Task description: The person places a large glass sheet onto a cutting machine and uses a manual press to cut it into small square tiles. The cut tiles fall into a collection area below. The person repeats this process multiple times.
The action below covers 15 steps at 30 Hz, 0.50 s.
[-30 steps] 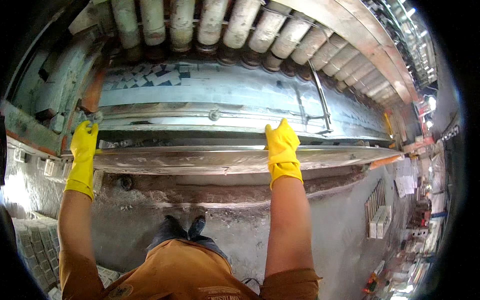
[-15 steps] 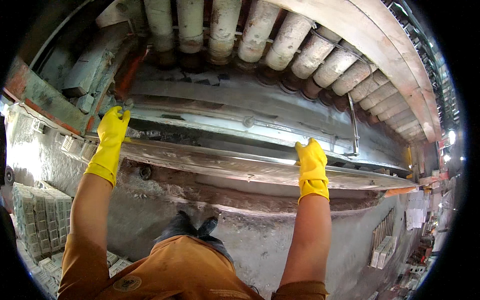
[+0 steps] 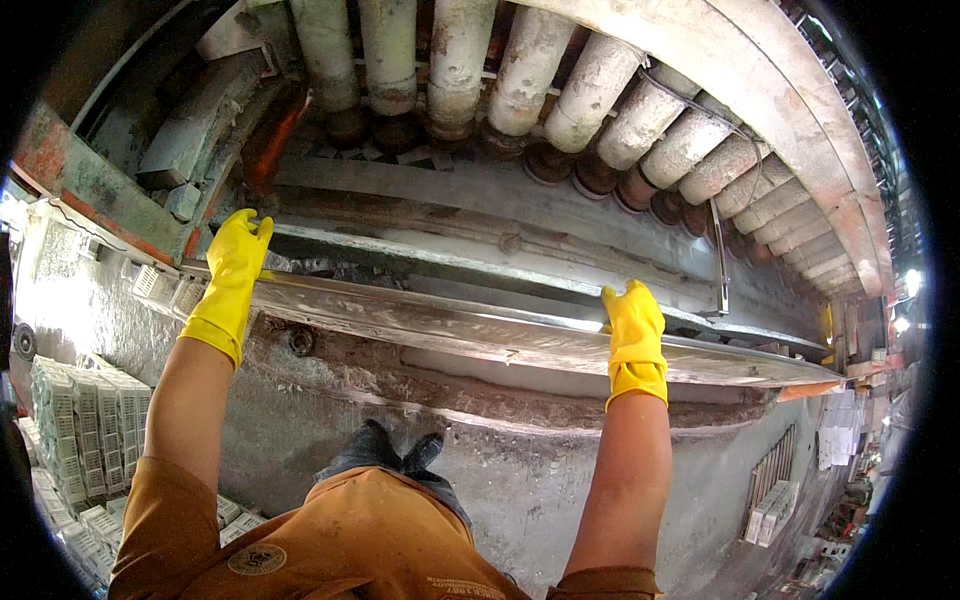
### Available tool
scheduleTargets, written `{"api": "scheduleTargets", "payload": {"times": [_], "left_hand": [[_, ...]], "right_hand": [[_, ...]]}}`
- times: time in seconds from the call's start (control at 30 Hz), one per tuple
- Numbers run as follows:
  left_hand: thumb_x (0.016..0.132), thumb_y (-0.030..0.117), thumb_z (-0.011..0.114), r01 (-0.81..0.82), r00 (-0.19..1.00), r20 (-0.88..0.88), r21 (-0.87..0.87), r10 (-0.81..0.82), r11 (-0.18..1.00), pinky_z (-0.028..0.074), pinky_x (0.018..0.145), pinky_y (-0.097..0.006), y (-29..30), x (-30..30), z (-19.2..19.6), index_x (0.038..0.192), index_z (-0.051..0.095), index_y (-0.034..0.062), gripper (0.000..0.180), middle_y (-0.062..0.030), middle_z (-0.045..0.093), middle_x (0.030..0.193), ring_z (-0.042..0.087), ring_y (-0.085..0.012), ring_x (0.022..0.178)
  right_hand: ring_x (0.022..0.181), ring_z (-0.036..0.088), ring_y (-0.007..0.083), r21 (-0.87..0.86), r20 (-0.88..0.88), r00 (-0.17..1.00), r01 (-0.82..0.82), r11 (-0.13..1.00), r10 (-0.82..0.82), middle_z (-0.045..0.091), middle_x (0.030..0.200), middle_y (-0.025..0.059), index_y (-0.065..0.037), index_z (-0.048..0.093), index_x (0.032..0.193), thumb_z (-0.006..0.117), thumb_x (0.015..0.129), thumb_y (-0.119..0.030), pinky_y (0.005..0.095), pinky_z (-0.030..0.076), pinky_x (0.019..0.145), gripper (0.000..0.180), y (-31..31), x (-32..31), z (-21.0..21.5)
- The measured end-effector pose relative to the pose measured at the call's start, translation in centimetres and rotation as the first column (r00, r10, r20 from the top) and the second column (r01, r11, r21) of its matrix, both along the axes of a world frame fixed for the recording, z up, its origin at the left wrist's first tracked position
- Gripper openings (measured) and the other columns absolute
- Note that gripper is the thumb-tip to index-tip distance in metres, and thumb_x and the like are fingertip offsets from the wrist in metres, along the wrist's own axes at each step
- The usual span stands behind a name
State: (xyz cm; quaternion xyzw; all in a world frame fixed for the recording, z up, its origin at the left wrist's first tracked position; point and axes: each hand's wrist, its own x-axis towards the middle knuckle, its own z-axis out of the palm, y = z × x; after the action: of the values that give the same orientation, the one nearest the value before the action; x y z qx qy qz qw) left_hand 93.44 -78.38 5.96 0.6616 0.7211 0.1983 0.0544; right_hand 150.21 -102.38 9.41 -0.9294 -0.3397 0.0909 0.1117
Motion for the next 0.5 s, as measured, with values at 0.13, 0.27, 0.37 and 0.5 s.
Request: {"api": "scheduleTargets", "payload": {"times": [0.13,0.27,0.37,0.5], "left_hand": [[0.098,0.049,0.071,0.005,1.000,0.007,-0.013,-0.005,1.000,0.059,0.094,-0.045,0.0,0.3,0.3,0.130,0.073,0.0093,0.051,-0.0133,0.081,0.116,0.076,-0.0344,0.110],[0.097,0.048,0.071,-0.001,1.000,-0.014,0.000,0.001,1.000,0.059,0.094,-0.046,0.4,0.4,0.4,0.130,0.073,0.0094,0.051,-0.0131,0.081,0.115,0.076,-0.0347,0.111],[0.097,0.048,0.072,-0.002,1.000,-0.009,-0.015,0.002,1.000,0.059,0.094,-0.046,0.6,0.7,0.5,0.129,0.074,0.0094,0.050,-0.0128,0.081,0.115,0.075,-0.0352,0.110],[0.096,0.047,0.072,-0.001,1.000,-0.010,0.006,0.001,1.000,0.059,0.093,-0.046,1.4,0.4,0.7,0.126,0.075,0.0095,0.048,-0.0133,0.081,0.114,0.075,-0.0363,0.109]], "right_hand": [[0.114,0.075,0.0400,-0.014,-0.045,0.998,0.031,0.999,-0.032,0.073,0.130,0.0275,0.002,0.065,0.143,0.070,0.097,-0.046,0.0442,0.056,0.102,0.067,0.4,-0.2,0.6],[0.114,0.075,0.0398,0.008,-0.033,0.999,0.009,1.000,-0.009,0.073,0.131,0.0271,0.003,0.065,0.143,0.071,0.097,-0.046,0.0441,0.056,0.102,0.067,0.5,0.2,0.5],[0.117,0.074,0.0394,0.004,-0.011,1.000,0.011,1.000,-0.011,0.073,0.131,0.0270,0.003,0.065,0.143,0.071,0.097,-0.046,0.0444,0.056,0.102,0.067,0.9,0.5,0.4],[0.122,0.072,0.0391,0.006,-0.080,0.997,0.025,1.000,-0.024,0.072,0.134,0.0271,0.002,0.066,0.142,0.070,0.097,-0.049,0.0455,0.055,0.103,0.068,2.1,-0.2,1.5]]}}
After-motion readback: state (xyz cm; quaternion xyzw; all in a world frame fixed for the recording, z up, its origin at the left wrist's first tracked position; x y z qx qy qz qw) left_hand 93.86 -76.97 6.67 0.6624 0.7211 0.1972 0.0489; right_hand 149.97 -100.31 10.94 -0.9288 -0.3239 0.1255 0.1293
